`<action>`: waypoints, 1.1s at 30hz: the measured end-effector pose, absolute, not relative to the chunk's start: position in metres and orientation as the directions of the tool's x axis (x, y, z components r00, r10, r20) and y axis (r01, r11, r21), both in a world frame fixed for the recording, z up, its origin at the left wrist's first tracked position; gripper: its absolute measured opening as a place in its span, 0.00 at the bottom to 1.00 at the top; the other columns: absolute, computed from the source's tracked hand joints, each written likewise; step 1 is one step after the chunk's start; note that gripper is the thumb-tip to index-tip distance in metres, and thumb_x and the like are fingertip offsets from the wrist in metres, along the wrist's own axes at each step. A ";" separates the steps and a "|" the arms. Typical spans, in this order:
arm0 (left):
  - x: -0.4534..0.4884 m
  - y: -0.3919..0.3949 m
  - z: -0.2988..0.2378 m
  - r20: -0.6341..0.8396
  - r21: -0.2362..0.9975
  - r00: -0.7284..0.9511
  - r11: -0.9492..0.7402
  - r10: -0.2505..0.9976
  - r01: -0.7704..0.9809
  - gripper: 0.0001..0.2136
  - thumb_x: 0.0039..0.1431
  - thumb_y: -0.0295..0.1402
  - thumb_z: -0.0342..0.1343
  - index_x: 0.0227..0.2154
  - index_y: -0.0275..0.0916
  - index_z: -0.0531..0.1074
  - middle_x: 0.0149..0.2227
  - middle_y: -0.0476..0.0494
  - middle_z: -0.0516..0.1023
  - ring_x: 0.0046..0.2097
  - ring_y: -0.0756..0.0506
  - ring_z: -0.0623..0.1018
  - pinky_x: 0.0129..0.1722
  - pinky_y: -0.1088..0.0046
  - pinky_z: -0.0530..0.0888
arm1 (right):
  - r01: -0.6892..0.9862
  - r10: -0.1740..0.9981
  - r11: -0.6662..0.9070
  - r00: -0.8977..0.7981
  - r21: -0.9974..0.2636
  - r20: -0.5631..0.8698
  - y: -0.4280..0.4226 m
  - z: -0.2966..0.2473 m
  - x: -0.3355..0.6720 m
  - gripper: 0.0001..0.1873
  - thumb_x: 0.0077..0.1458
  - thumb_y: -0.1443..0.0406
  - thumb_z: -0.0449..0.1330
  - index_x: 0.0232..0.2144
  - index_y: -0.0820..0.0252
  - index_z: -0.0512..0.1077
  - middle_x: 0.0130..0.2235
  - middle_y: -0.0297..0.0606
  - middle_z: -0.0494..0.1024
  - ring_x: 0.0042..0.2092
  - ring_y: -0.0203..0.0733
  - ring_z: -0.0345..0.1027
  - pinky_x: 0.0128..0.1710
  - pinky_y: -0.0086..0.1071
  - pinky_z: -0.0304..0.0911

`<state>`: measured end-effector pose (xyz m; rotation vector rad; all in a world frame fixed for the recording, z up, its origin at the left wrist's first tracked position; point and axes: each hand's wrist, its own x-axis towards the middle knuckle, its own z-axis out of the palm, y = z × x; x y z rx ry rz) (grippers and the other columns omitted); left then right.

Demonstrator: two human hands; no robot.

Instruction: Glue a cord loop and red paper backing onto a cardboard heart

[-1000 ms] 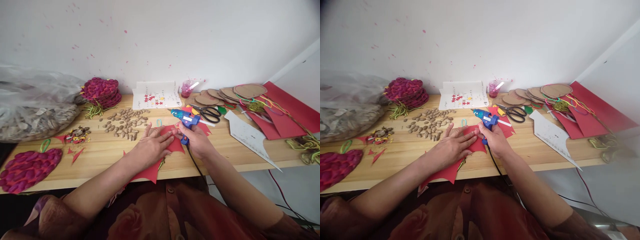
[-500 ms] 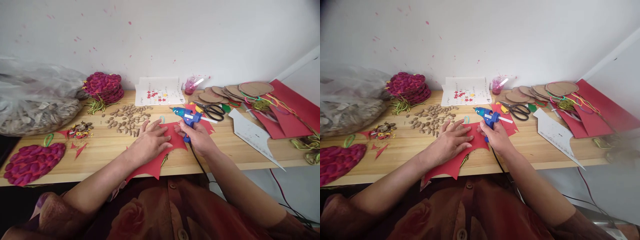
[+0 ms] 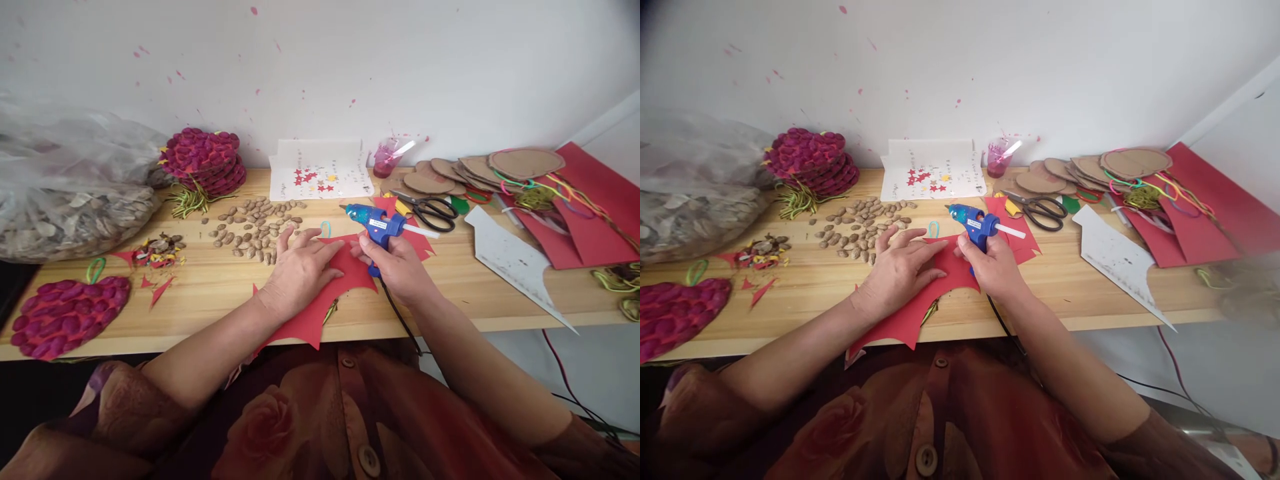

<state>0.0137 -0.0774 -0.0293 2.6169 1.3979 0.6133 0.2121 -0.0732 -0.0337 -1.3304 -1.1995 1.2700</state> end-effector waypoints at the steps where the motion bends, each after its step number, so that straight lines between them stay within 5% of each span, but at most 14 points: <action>1: 0.012 -0.077 -0.030 0.291 0.286 0.494 -0.567 0.820 0.773 0.18 0.63 0.41 0.58 0.55 0.46 0.71 0.47 0.44 0.82 0.62 0.36 0.68 0.65 0.45 0.48 | 0.080 0.995 -0.103 -0.005 -0.991 -0.104 -0.073 -0.034 0.212 0.15 0.55 0.50 0.64 0.34 0.55 0.74 0.34 0.38 0.80 0.39 0.45 0.74 0.49 0.45 0.68; 26: -0.002 -0.081 -0.018 0.104 0.318 0.604 -0.602 0.790 0.732 0.36 0.54 0.45 0.66 0.64 0.46 0.61 0.57 0.38 0.76 0.69 0.29 0.57 0.65 0.35 0.43 | 0.203 0.997 -0.074 0.014 -0.976 -0.073 -0.073 -0.037 0.212 0.18 0.56 0.48 0.62 0.36 0.54 0.76 0.36 0.39 0.82 0.42 0.48 0.75 0.50 0.46 0.67; 33: -0.011 -0.097 -0.029 0.252 0.200 0.718 -0.760 0.649 0.618 0.16 0.65 0.42 0.56 0.54 0.48 0.73 0.56 0.46 0.77 0.71 0.34 0.54 0.68 0.39 0.36 | 0.221 0.999 -0.033 0.000 -0.975 -0.034 -0.072 -0.040 0.213 0.17 0.56 0.48 0.62 0.33 0.54 0.75 0.34 0.38 0.81 0.41 0.48 0.75 0.48 0.45 0.68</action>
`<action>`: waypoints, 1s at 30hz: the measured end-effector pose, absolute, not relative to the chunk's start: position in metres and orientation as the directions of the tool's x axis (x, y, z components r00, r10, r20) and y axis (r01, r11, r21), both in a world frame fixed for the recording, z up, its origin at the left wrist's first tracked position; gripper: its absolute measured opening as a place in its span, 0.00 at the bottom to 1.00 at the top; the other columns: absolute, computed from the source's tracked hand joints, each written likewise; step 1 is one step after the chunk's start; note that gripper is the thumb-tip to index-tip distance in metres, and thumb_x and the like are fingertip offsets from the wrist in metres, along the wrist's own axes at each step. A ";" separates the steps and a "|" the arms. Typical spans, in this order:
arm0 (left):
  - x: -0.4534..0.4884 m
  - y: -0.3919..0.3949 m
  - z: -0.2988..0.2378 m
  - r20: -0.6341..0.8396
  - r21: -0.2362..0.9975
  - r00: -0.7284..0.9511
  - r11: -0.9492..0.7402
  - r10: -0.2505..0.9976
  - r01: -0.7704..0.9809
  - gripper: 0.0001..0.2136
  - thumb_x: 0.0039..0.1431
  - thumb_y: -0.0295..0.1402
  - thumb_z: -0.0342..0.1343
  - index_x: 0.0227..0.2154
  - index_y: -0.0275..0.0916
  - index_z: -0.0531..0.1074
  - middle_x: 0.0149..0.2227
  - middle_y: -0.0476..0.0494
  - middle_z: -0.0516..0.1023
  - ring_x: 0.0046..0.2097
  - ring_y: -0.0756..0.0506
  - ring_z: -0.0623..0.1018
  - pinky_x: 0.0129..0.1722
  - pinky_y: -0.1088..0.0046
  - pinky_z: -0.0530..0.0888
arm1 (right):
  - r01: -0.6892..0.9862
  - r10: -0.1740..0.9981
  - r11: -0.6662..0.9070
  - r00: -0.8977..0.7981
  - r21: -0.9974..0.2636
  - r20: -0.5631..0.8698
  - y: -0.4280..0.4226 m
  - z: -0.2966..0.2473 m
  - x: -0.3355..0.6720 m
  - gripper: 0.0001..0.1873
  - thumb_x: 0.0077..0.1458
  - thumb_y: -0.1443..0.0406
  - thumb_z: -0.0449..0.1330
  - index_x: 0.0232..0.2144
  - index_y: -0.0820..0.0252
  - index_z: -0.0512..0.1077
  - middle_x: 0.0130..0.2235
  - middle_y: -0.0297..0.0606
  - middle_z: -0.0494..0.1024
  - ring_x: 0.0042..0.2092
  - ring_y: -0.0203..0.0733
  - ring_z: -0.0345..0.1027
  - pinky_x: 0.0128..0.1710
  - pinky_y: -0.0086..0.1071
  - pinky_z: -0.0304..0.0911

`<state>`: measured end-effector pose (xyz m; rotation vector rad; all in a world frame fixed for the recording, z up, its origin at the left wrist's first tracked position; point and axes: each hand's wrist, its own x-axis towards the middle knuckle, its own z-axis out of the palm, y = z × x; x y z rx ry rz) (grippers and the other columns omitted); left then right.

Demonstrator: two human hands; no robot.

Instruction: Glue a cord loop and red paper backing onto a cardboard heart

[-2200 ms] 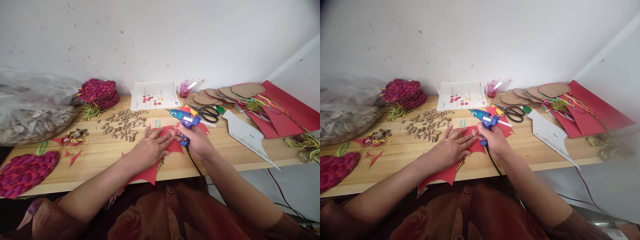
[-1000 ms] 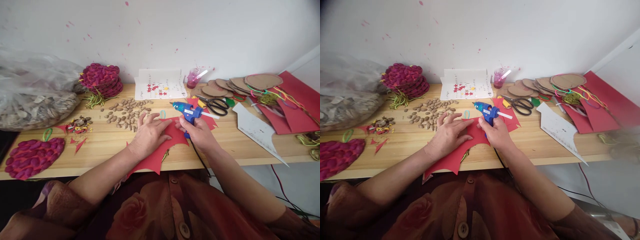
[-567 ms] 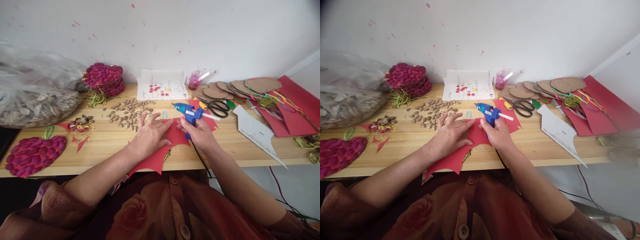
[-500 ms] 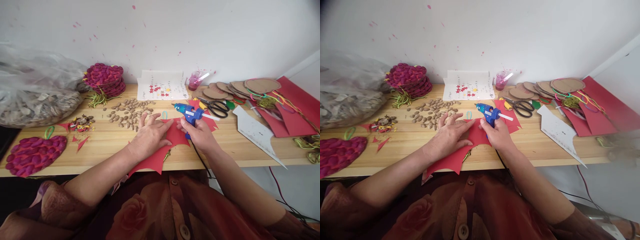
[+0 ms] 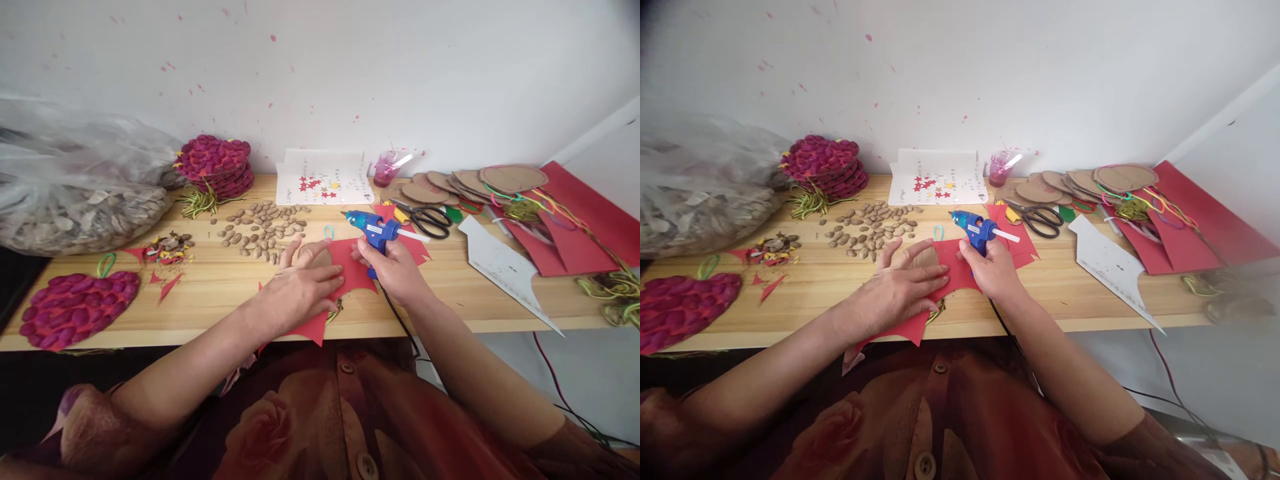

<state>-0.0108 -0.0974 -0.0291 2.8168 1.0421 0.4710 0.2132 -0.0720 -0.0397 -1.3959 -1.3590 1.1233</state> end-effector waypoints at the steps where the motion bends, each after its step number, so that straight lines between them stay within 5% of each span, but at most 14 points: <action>1: -0.012 -0.101 -0.032 0.279 0.171 0.722 -0.773 0.633 0.611 0.15 0.66 0.40 0.55 0.54 0.48 0.73 0.56 0.46 0.77 0.71 0.35 0.54 0.68 0.40 0.36 | 0.218 1.000 -0.029 0.000 -0.976 -0.030 -0.072 -0.040 0.213 0.17 0.56 0.48 0.62 0.33 0.54 0.75 0.34 0.38 0.81 0.41 0.48 0.75 0.48 0.45 0.68; 8: -0.025 -0.122 -0.043 0.265 0.085 0.777 -0.817 0.570 0.570 0.15 0.68 0.30 0.51 0.55 0.50 0.71 0.60 0.52 0.74 0.71 0.38 0.53 0.70 0.46 0.36 | 0.232 0.999 -0.044 0.018 -0.972 -0.041 -0.072 -0.041 0.213 0.17 0.55 0.48 0.63 0.35 0.54 0.76 0.35 0.38 0.82 0.42 0.48 0.76 0.48 0.45 0.67; 12: -0.030 -0.127 -0.037 0.295 0.153 0.764 -0.818 0.574 0.555 0.14 0.69 0.35 0.51 0.54 0.47 0.72 0.57 0.51 0.77 0.70 0.41 0.57 0.71 0.51 0.34 | 0.262 0.999 -0.048 0.022 -0.964 -0.043 -0.073 -0.038 0.213 0.18 0.56 0.48 0.62 0.36 0.54 0.75 0.35 0.38 0.82 0.42 0.48 0.76 0.49 0.46 0.67; 16: -0.023 -0.122 -0.027 0.312 0.238 0.726 -0.790 0.613 0.565 0.13 0.70 0.36 0.49 0.52 0.50 0.73 0.52 0.54 0.80 0.66 0.44 0.64 0.71 0.55 0.44 | 0.277 0.998 -0.059 0.010 -0.959 -0.058 -0.073 -0.034 0.212 0.18 0.56 0.47 0.61 0.33 0.55 0.75 0.35 0.39 0.82 0.41 0.49 0.75 0.47 0.46 0.66; 20: -0.005 -0.107 -0.026 0.350 0.201 0.633 -0.716 0.690 0.669 0.17 0.70 0.38 0.48 0.58 0.42 0.69 0.60 0.44 0.73 0.66 0.38 0.64 0.67 0.48 0.53 | 0.271 0.998 -0.057 0.025 -0.961 -0.052 -0.073 -0.031 0.211 0.17 0.56 0.48 0.62 0.33 0.54 0.75 0.33 0.38 0.82 0.40 0.49 0.75 0.45 0.45 0.66; 24: 0.006 -0.092 -0.030 0.281 0.163 0.626 -0.679 0.727 0.716 0.21 0.68 0.42 0.52 0.60 0.39 0.67 0.62 0.39 0.71 0.69 0.32 0.56 0.66 0.39 0.48 | 0.233 0.996 -0.087 0.039 -0.969 -0.080 -0.073 -0.030 0.209 0.18 0.54 0.47 0.63 0.32 0.54 0.75 0.33 0.39 0.82 0.40 0.49 0.75 0.45 0.45 0.66; 30: 0.005 -0.087 -0.026 0.196 0.201 0.632 -0.662 0.750 0.722 0.20 0.65 0.44 0.55 0.57 0.42 0.70 0.58 0.42 0.75 0.68 0.33 0.59 0.67 0.39 0.43 | 0.133 0.993 -0.120 0.024 -0.984 -0.118 -0.072 -0.030 0.212 0.19 0.51 0.47 0.66 0.33 0.55 0.75 0.33 0.38 0.81 0.40 0.48 0.76 0.49 0.47 0.67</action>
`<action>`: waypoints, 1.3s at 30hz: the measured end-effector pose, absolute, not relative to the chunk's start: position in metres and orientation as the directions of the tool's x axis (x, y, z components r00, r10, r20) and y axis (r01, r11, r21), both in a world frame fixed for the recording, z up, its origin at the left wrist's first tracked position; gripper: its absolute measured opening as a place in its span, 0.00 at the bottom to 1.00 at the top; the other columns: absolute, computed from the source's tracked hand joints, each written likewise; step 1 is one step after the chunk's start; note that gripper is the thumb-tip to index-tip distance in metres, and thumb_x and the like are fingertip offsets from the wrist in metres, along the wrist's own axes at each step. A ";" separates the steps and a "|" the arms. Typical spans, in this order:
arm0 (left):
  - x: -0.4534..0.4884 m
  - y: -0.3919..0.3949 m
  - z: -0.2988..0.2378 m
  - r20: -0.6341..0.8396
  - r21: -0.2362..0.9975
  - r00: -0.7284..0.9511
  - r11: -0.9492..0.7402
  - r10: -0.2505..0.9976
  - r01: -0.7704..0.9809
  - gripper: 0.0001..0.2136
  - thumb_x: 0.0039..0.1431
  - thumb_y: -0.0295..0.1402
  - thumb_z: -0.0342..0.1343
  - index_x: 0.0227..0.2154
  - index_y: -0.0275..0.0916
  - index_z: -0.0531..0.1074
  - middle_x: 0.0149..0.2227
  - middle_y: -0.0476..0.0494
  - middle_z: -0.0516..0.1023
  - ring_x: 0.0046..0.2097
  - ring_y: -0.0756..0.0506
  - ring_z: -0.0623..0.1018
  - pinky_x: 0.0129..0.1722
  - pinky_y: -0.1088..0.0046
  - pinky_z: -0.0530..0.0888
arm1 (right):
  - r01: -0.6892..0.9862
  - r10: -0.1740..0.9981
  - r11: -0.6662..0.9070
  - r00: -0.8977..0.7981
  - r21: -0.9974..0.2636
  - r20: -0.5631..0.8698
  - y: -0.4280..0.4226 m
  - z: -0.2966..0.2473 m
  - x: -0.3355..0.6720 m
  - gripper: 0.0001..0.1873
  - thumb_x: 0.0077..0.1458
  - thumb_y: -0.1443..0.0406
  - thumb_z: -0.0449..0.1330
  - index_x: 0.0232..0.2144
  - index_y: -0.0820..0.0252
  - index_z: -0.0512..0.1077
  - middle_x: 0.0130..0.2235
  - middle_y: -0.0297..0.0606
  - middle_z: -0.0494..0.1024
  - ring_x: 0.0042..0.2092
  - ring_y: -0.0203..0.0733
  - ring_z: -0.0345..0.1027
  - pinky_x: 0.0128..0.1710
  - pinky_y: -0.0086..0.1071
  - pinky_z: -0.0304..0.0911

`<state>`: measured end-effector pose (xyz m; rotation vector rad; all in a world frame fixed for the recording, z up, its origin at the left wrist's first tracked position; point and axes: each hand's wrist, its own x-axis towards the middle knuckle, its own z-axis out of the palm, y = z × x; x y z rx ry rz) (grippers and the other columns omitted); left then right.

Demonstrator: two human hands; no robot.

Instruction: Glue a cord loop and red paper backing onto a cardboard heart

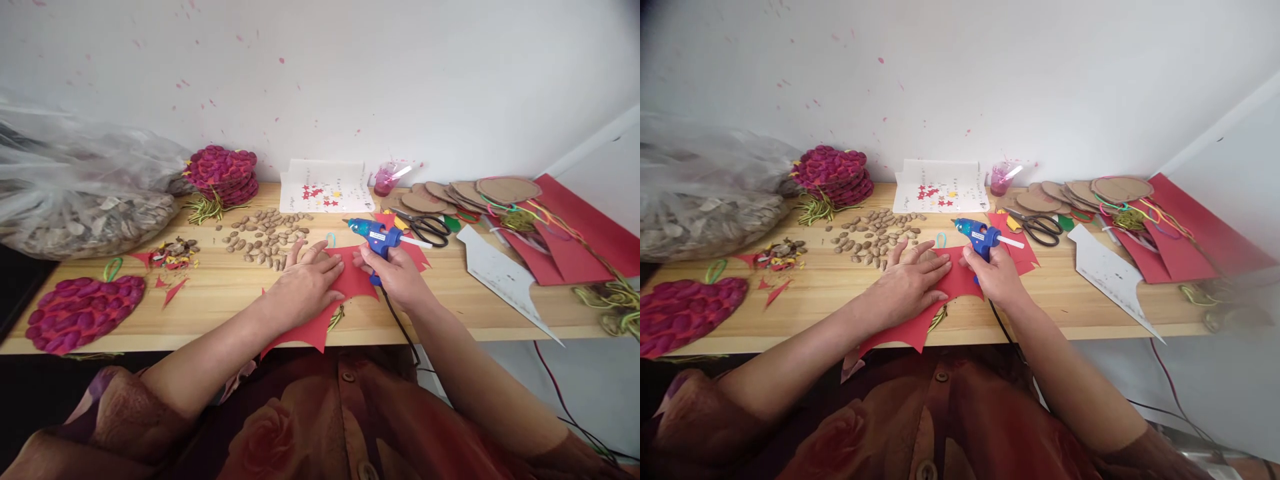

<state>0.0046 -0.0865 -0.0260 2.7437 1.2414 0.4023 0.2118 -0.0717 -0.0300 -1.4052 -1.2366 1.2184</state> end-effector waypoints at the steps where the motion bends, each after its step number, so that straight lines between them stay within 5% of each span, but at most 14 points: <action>1: 0.005 -0.087 -0.025 0.194 0.203 0.630 -0.659 0.752 0.725 0.20 0.65 0.44 0.55 0.57 0.41 0.70 0.58 0.42 0.75 0.68 0.33 0.59 0.67 0.38 0.43 | 0.087 0.991 -0.133 0.022 -0.987 -0.132 -0.071 -0.029 0.212 0.19 0.50 0.48 0.67 0.33 0.55 0.75 0.33 0.38 0.81 0.40 0.47 0.76 0.50 0.47 0.68; 8: 0.009 -0.090 -0.025 0.200 0.196 0.610 -0.641 0.767 0.742 0.21 0.65 0.45 0.55 0.57 0.43 0.70 0.57 0.42 0.76 0.67 0.32 0.60 0.67 0.38 0.44 | -0.181 0.989 -0.141 0.007 -0.973 -0.145 -0.074 -0.019 0.207 0.18 0.45 0.52 0.72 0.32 0.55 0.74 0.34 0.32 0.78 0.37 0.40 0.76 0.49 0.41 0.71; 20: 0.008 -0.094 -0.028 0.253 0.150 0.576 -0.619 0.778 0.771 0.20 0.64 0.46 0.56 0.56 0.46 0.72 0.60 0.46 0.74 0.67 0.31 0.58 0.67 0.38 0.42 | -0.253 0.976 -0.214 -0.022 -0.943 -0.216 -0.080 -0.026 0.197 0.20 0.42 0.53 0.74 0.33 0.54 0.74 0.31 0.32 0.79 0.40 0.42 0.78 0.50 0.38 0.72; 27: 0.002 -0.087 -0.025 0.285 0.236 0.546 -0.610 0.788 0.757 0.17 0.59 0.46 0.62 0.49 0.46 0.77 0.57 0.43 0.75 0.65 0.28 0.60 0.62 0.36 0.53 | -0.204 0.944 -0.331 -0.062 -0.921 -0.325 -0.101 -0.009 0.218 0.21 0.45 0.51 0.73 0.37 0.55 0.74 0.32 0.33 0.80 0.37 0.43 0.79 0.37 0.34 0.73; 34: 0.002 -0.067 -0.016 0.247 0.485 0.460 -0.520 0.853 0.703 0.14 0.56 0.31 0.65 0.46 0.37 0.77 0.46 0.39 0.78 0.49 0.39 0.75 0.53 0.59 0.72 | -0.218 0.956 -0.268 0.059 -0.938 -0.287 -0.105 -0.009 0.239 0.21 0.46 0.51 0.72 0.37 0.57 0.75 0.32 0.36 0.80 0.40 0.45 0.77 0.34 0.34 0.73; 39: 0.006 -0.070 -0.022 0.225 0.478 0.505 -0.546 0.833 0.688 0.19 0.54 0.30 0.67 0.48 0.36 0.74 0.47 0.40 0.78 0.51 0.39 0.74 0.54 0.60 0.72 | -0.198 0.943 -0.303 0.077 -0.932 -0.323 -0.103 -0.012 0.241 0.22 0.44 0.51 0.73 0.36 0.57 0.76 0.33 0.37 0.81 0.40 0.44 0.76 0.37 0.35 0.73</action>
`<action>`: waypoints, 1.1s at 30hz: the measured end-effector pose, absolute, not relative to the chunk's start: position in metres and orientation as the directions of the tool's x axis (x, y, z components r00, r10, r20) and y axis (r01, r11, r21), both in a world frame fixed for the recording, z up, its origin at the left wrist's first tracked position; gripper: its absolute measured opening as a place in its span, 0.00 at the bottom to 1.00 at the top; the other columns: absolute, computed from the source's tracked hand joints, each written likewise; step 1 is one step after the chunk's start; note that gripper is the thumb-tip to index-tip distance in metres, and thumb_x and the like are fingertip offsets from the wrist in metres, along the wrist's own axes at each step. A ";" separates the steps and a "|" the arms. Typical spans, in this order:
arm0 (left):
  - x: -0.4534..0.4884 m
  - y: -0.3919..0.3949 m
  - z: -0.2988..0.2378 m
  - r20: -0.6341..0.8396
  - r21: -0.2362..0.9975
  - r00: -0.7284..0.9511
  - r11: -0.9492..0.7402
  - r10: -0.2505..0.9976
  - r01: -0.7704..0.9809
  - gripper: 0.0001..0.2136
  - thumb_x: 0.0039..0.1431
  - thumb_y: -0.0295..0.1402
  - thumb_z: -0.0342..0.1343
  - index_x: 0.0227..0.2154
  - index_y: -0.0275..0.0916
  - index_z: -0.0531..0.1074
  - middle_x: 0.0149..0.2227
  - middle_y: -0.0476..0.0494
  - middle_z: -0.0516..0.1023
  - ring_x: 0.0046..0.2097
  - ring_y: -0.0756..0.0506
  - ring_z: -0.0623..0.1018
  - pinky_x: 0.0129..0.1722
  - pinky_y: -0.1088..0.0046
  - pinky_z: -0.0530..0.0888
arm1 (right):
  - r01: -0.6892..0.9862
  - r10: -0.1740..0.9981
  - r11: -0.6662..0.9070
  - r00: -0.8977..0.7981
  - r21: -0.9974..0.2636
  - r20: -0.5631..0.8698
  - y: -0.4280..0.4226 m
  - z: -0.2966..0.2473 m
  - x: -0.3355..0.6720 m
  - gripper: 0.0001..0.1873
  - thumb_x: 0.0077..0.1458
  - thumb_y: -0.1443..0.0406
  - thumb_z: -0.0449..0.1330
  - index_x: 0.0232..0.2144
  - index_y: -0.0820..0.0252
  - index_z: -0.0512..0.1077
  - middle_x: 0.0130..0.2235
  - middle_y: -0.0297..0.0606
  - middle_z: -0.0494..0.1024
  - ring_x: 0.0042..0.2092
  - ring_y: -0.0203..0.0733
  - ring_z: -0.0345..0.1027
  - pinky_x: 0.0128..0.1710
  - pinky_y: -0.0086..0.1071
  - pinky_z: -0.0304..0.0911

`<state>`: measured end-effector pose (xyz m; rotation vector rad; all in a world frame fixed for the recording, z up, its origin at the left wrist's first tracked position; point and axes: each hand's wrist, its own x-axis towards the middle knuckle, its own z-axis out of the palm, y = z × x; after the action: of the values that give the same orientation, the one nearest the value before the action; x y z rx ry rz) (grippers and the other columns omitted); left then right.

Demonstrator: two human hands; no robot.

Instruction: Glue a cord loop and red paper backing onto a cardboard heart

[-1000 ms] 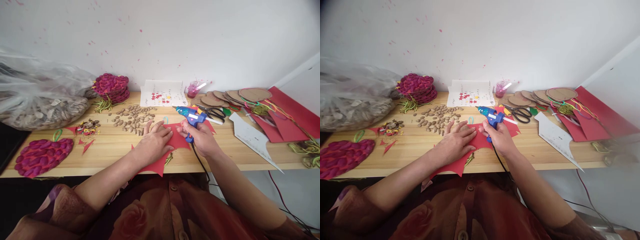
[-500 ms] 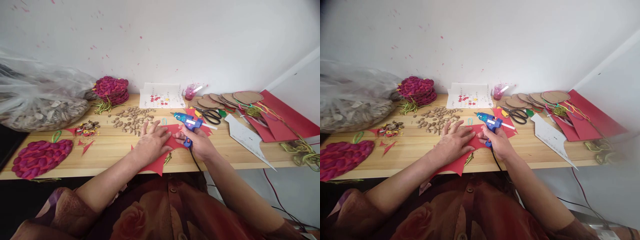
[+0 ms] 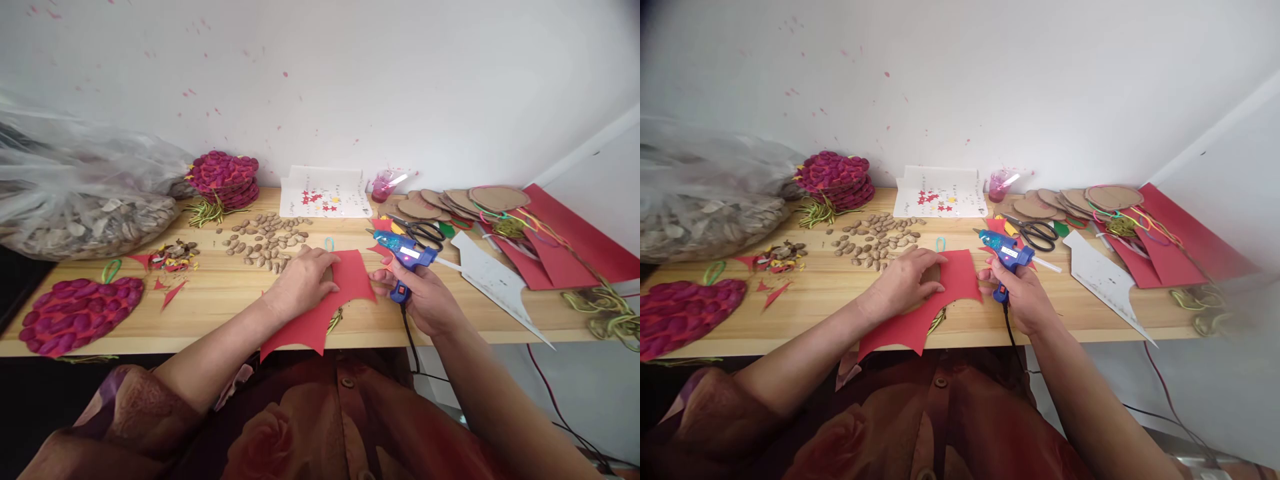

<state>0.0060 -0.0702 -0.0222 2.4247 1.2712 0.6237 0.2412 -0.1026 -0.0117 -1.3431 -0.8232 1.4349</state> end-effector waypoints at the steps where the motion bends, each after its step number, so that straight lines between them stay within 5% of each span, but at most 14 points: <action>1: 0.006 -0.071 -0.023 0.227 0.466 0.509 -0.552 0.830 0.692 0.18 0.54 0.30 0.66 0.48 0.36 0.74 0.47 0.40 0.78 0.51 0.39 0.74 0.55 0.60 0.71 | -0.191 0.943 -0.306 0.072 -0.933 -0.324 -0.103 -0.011 0.241 0.22 0.44 0.51 0.73 0.36 0.57 0.76 0.33 0.37 0.81 0.40 0.44 0.76 0.37 0.35 0.73; 9: 0.001 -0.067 -0.025 0.253 0.377 0.528 -0.585 0.811 0.718 0.23 0.54 0.37 0.68 0.51 0.38 0.72 0.48 0.40 0.78 0.52 0.38 0.72 0.58 0.55 0.68 | -0.177 0.954 -0.286 0.046 -0.942 -0.298 -0.100 -0.012 0.241 0.18 0.49 0.52 0.70 0.37 0.57 0.75 0.33 0.37 0.81 0.39 0.42 0.75 0.35 0.33 0.71; 16: 0.002 -0.066 -0.028 0.215 0.450 0.452 -0.499 0.866 0.741 0.37 0.51 0.37 0.69 0.61 0.36 0.61 0.55 0.34 0.70 0.58 0.36 0.69 0.59 0.55 0.68 | -0.184 0.972 -0.221 0.031 -0.958 -0.231 -0.085 -0.009 0.235 0.19 0.48 0.51 0.70 0.37 0.55 0.74 0.35 0.37 0.80 0.41 0.43 0.76 0.32 0.30 0.69; 26: 0.001 -0.064 -0.029 0.204 0.488 0.434 -0.476 0.878 0.732 0.44 0.50 0.37 0.70 0.66 0.39 0.53 0.62 0.32 0.64 0.62 0.34 0.66 0.61 0.51 0.66 | -0.247 0.977 -0.203 -0.117 -0.947 -0.179 -0.067 0.000 0.226 0.19 0.47 0.50 0.70 0.36 0.53 0.74 0.33 0.36 0.80 0.38 0.41 0.75 0.37 0.35 0.72; 29: 0.000 -0.066 -0.030 0.237 0.484 0.452 -0.508 0.860 0.713 0.38 0.50 0.36 0.70 0.63 0.38 0.59 0.58 0.34 0.68 0.59 0.35 0.68 0.60 0.52 0.68 | -0.239 0.975 -0.202 -0.137 -0.950 -0.173 -0.071 0.001 0.229 0.18 0.49 0.50 0.69 0.38 0.52 0.74 0.33 0.36 0.80 0.39 0.45 0.76 0.39 0.39 0.73; 33: 0.000 -0.072 -0.031 0.284 0.478 0.482 -0.558 0.829 0.678 0.14 0.54 0.31 0.66 0.43 0.41 0.74 0.50 0.41 0.73 0.52 0.39 0.71 0.53 0.58 0.73 | -0.211 0.956 -0.247 -0.211 -0.946 -0.203 -0.081 0.000 0.234 0.17 0.51 0.50 0.68 0.38 0.53 0.74 0.33 0.36 0.79 0.40 0.47 0.78 0.37 0.37 0.72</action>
<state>0.0003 -0.0720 -0.0307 2.4316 1.2760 0.7104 0.2338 -0.0807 -0.0002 -1.0963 -1.0433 1.6203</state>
